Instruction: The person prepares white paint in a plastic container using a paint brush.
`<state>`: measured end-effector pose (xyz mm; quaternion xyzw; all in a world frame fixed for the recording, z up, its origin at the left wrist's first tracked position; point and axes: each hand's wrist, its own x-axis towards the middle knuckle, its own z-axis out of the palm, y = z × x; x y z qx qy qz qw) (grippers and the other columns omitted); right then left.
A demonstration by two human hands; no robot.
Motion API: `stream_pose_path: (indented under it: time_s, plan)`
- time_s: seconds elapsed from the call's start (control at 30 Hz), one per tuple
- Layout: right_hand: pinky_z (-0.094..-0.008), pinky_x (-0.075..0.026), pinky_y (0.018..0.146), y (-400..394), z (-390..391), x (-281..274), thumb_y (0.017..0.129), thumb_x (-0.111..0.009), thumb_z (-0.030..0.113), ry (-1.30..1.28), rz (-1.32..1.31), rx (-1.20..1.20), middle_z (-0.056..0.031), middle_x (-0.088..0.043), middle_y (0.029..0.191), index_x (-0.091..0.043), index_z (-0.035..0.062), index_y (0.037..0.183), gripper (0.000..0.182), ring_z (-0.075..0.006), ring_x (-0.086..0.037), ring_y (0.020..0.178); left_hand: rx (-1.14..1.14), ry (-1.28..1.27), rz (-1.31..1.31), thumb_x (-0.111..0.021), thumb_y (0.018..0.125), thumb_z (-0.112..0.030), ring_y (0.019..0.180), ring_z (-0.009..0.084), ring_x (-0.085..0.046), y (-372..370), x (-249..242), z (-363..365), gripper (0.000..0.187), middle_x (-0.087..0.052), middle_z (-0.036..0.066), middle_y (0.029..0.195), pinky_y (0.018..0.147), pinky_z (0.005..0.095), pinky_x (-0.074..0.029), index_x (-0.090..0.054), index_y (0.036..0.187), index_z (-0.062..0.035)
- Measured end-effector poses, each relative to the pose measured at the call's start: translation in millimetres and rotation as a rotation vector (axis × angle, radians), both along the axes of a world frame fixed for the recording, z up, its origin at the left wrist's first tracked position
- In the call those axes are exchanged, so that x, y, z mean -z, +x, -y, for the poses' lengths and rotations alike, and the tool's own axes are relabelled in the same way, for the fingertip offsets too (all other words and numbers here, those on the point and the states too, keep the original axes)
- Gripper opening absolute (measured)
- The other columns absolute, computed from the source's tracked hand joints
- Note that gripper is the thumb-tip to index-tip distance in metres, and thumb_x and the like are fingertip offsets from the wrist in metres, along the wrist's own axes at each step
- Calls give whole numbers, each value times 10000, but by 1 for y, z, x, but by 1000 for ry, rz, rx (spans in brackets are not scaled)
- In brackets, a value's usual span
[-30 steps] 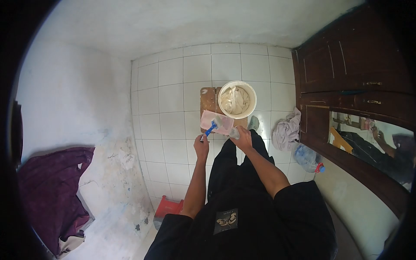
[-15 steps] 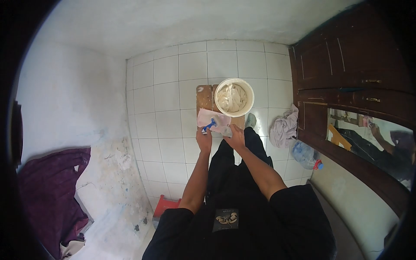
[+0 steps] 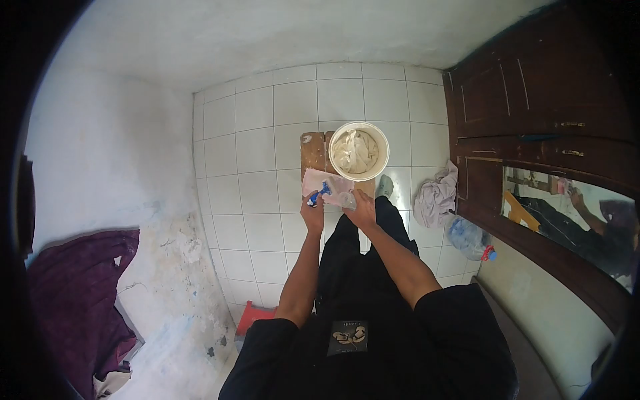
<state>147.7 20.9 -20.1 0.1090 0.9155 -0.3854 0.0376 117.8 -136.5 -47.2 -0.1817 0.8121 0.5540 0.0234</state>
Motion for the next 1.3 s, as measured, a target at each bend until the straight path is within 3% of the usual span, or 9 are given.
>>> stream_pose_path:
  time_s: [0.07, 0.17, 0.4, 0.6, 0.67, 0.9, 1.0, 1.1, 1.3]
  plan:
    - [-449, -442, 828, -2, 1, -1, 651, -750, 182, 40, 15, -8, -131, -610, 981, -569, 52, 1020, 431, -342, -593, 961, -44, 119, 57, -661, 855, -81, 804, 173, -628, -1, -12, 4, 210, -646, 102, 913, 705, 280, -512, -646, 1038, 21]
    - [-452, -426, 863, -6, 1, -1, 655, -745, 195, 50, 70, -48, -135, -601, 1020, -561, 49, 1057, 466, -339, -574, 1004, -38, 33, 10, -660, 860, -83, 840, 161, -620, -1, -46, 8, 208, -649, 111, 965, 746, 280, -505, -644, 1039, 23]
    - [-449, -441, 887, -13, 5, 6, 658, -739, 216, 80, 137, -122, -139, -574, 1095, -536, 46, 1110, 524, -340, -539, 1051, -55, 13, -43, -645, 878, -98, 838, 179, -625, 5, -54, 26, 185, -621, 118, 963, 692, 285, -532, -639, 1031, 7]
    - [-450, -443, 900, -21, 11, 10, 665, -734, 249, 112, 217, -170, -127, -560, 1116, -515, 59, 1143, 560, -329, -532, 1059, -113, 43, -46, -644, 882, -104, 852, 179, -621, 7, -50, 31, 185, -605, 112, 981, 698, 283, -522, -638, 1035, 0]
    - [-449, -445, 897, -23, 14, 12, 669, -725, 262, 138, 236, -181, -119, -564, 1118, -513, 70, 1151, 560, -327, -531, 1066, -113, 24, -32, -647, 883, -110, 845, 133, -613, 7, -53, 32, 216, -645, 109, 974, 740, 266, -507, -612, 1047, 26]
    - [-464, -446, 889, -27, 19, 11, 679, -704, 282, 191, 311, -221, -112, -567, 1125, -515, 87, 1153, 546, -319, -533, 1072, -112, 18, -81, -642, 887, -112, 872, 149, -615, 10, -52, 34, 222, -636, 119, 998, 752, 278, -520, -597, 1049, 32]
    - [-448, -467, 875, -29, 20, 9, 669, -725, 294, 223, 299, -242, -144, -581, 1104, -511, 54, 1159, 585, -346, -545, 1044, -136, 55, -65, -641, 888, -109, 875, 150, -614, 10, -53, 33, 218, -635, 114, 994, 748, 274, -519, -595, 1050, 27]
    - [-459, -462, 879, -31, 21, 8, 682, -705, 287, 237, 353, -266, -144, -579, 1110, -500, 54, 1170, 579, -348, -542, 1049, -148, 66, -93, -643, 886, -107, 835, 130, -608, 10, -52, 34, 211, -634, 107, 982, 721, 262, -515, -602, 1047, 23]
    - [-492, -444, 887, -33, 23, 8, 694, -680, 268, 267, 381, -272, -145, -569, 1125, -488, 54, 1183, 567, -347, -531, 1060, -179, 119, -33, -643, 886, -120, 657, 66, -535, 8, -49, 37, 203, -610, 29, 782, 589, 221, -453, -631, 1031, 22]
